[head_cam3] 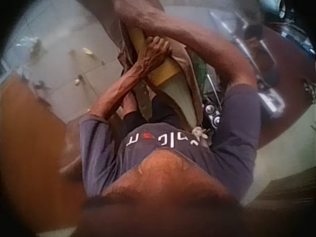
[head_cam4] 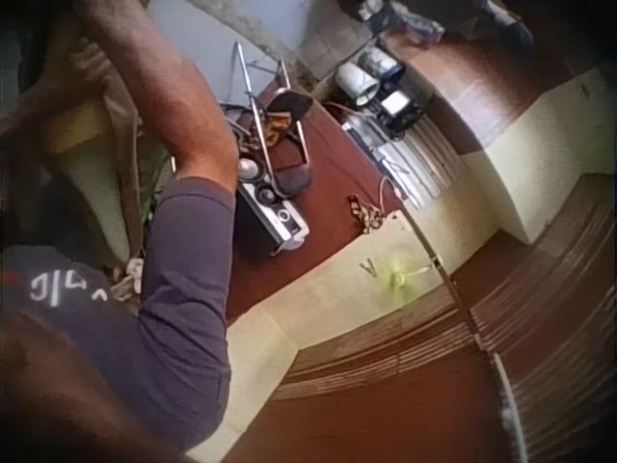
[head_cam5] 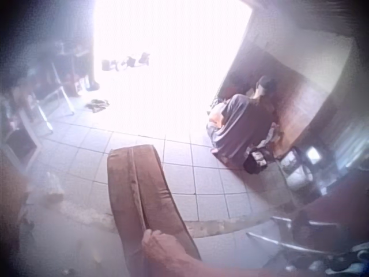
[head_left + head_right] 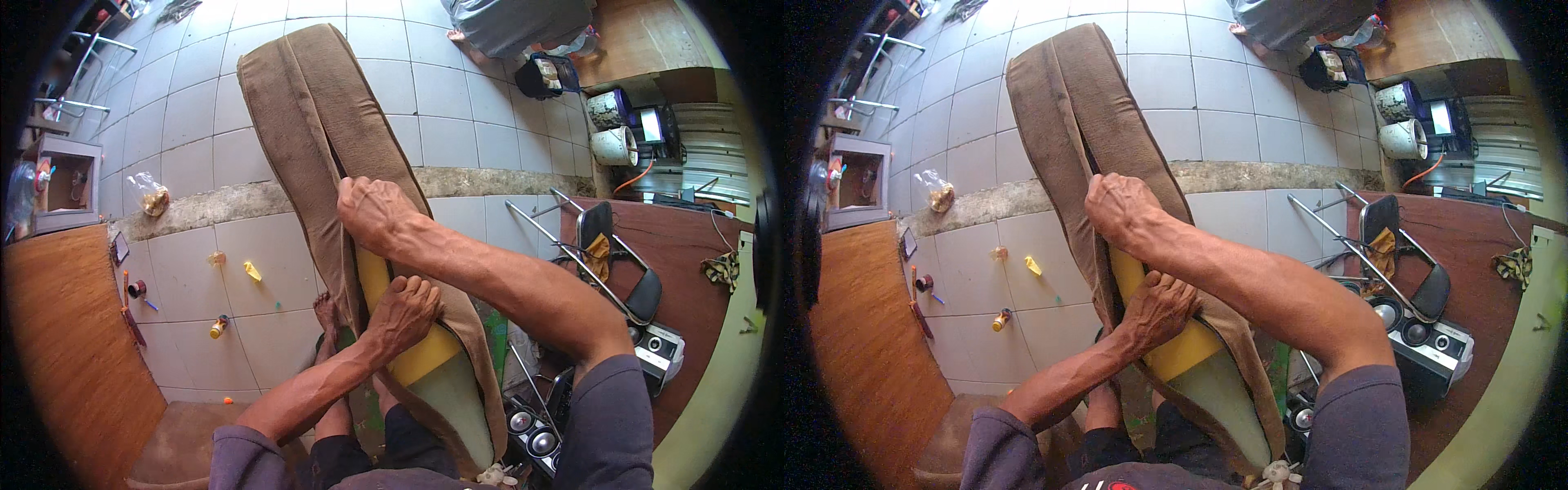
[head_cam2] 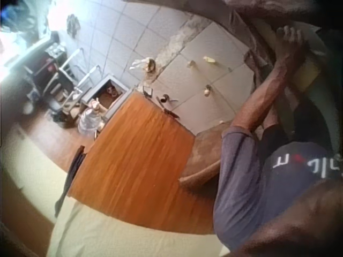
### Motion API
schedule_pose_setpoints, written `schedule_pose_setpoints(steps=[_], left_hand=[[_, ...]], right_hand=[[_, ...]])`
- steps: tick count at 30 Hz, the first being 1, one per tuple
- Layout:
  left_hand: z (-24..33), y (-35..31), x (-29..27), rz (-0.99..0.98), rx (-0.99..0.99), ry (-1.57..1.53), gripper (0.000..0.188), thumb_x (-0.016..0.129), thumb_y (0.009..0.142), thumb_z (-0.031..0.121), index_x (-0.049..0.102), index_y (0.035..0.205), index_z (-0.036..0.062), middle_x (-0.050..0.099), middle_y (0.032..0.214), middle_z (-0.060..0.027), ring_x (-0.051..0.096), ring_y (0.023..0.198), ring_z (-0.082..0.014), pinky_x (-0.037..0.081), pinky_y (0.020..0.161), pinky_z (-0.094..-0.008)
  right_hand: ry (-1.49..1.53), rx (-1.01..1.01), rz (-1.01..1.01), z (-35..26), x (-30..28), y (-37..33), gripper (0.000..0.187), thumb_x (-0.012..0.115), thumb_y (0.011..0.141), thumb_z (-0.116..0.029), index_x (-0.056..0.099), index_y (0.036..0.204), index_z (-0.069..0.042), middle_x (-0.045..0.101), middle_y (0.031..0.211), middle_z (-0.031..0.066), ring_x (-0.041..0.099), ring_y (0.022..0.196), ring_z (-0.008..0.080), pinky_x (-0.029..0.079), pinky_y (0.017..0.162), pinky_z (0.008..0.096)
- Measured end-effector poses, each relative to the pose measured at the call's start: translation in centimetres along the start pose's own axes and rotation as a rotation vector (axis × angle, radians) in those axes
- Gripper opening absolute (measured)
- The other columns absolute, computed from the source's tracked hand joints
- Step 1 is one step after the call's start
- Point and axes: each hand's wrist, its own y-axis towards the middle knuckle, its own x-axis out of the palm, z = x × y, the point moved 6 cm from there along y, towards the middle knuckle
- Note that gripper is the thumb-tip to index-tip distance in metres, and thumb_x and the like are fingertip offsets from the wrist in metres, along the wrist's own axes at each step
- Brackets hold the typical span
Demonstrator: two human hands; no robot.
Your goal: The person inserts a yellow foam pad into a brown cushion cover and then zips it closed. The person repeatedly adjusts the foam and cover to ensure a snug fit before completing the zipper closure.
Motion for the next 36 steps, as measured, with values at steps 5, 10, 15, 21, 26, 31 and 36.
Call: schedule_pose_setpoints(steps=[5, 10, 15, 21, 26, 31, 36], left_hand=[[0.2, -0.3, 0.2, -0.080, -0.036, -0.017, 0.024, 0.058, 0.102, 0.033, 0.060, 0.091, 0.0124, 0.055, 0.084, -0.0041, 0.056, 0.086, -0.0206, 0.041, 0.081, -0.0363], [0.8, -1.6, 0.2, -0.020, 0.084, -0.020, 0.016, 0.063, 0.097, 0.028, 0.059, 0.091, 0.0138, 0.055, 0.086, -0.0026, 0.056, 0.089, -0.0198, 0.043, 0.081, -0.0359], [1.4, -4.0, 0.0, 0.081, 0.273, 0.001, 0.018, 0.067, 0.088, 0.020, 0.065, 0.104, 0.0127, 0.057, 0.091, -0.0014, 0.057, 0.093, -0.0188, 0.046, 0.082, -0.0353], [1.9, -5.8, -1.1, 0.197, 0.466, -0.100, 0.020, 0.068, 0.085, 0.019, 0.070, 0.102, 0.0101, 0.065, 0.083, -0.0020, 0.065, 0.081, -0.0182, 0.051, 0.073, -0.0321], [1.7, -6.5, -3.8, 0.334, 0.021, -0.105, 0.025, 0.075, 0.092, 0.019, 0.065, 0.112, 0.0080, 0.062, 0.100, -0.0091, 0.063, 0.092, -0.0257, 0.052, 0.084, -0.0424], [0.8, -9.7, -3.6, 0.247, -0.787, -0.390, 0.030, 0.072, 0.098, 0.018, 0.059, 0.116, -0.0007, 0.059, 0.106, -0.0222, 0.063, 0.094, -0.0389, 0.050, 0.080, -0.0471], [1.9, -11.6, -1.7, 0.457, -1.201, -0.603, 0.021, 0.061, 0.106, 0.018, 0.063, 0.103, -0.0025, 0.061, 0.082, -0.0163, 0.063, 0.078, -0.0325, 0.051, 0.074, -0.0434]], right_hand=[[-0.277, -0.368, -0.023, -0.2, -0.4, -0.6, 0.018, 0.057, 0.099, -0.010, 0.065, 0.104, 0.006, 0.069, 0.093, 0.0202, 0.074, 0.081, 0.0313, 0.062, 0.068, 0.0404], [-0.190, -0.539, 0.019, 0.3, 0.1, -3.8, 0.014, 0.060, 0.096, -0.013, 0.062, 0.094, 0.001, 0.067, 0.080, 0.0176, 0.072, 0.071, 0.0338, 0.058, 0.062, 0.0448], [0.061, -0.522, -0.023, 1.0, 2.0, -7.3, 0.010, 0.062, 0.091, -0.009, 0.056, 0.094, -0.001, 0.065, 0.079, 0.0168, 0.070, 0.072, 0.0376, 0.055, 0.060, 0.0478], [0.079, -0.446, -0.055, 0.7, 3.2, -10.7, 0.011, 0.061, 0.092, -0.010, 0.061, 0.097, 0.000, 0.069, 0.085, 0.0197, 0.073, 0.080, 0.0384, 0.059, 0.066, 0.0465], [0.152, -0.262, 0.097, 2.3, 4.5, -14.3, 0.014, 0.062, 0.095, -0.013, 0.059, 0.101, -0.002, 0.067, 0.100, 0.0163, 0.072, 0.092, 0.0328, 0.059, 0.072, 0.0427], [0.148, -0.276, 0.438, 1.5, 5.1, -21.7, 0.041, 0.065, 0.092, -0.011, 0.055, 0.130, 0.003, 0.063, 0.118, 0.0161, 0.062, 0.114, 0.0308, 0.052, 0.099, 0.0405], [-0.011, -0.174, 0.392, -0.4, 10.5, -22.2, 0.056, 0.062, 0.096, -0.014, 0.049, 0.149, -0.001, 0.052, 0.154, 0.0170, 0.044, 0.147, 0.0351, 0.031, 0.126, 0.0493]])
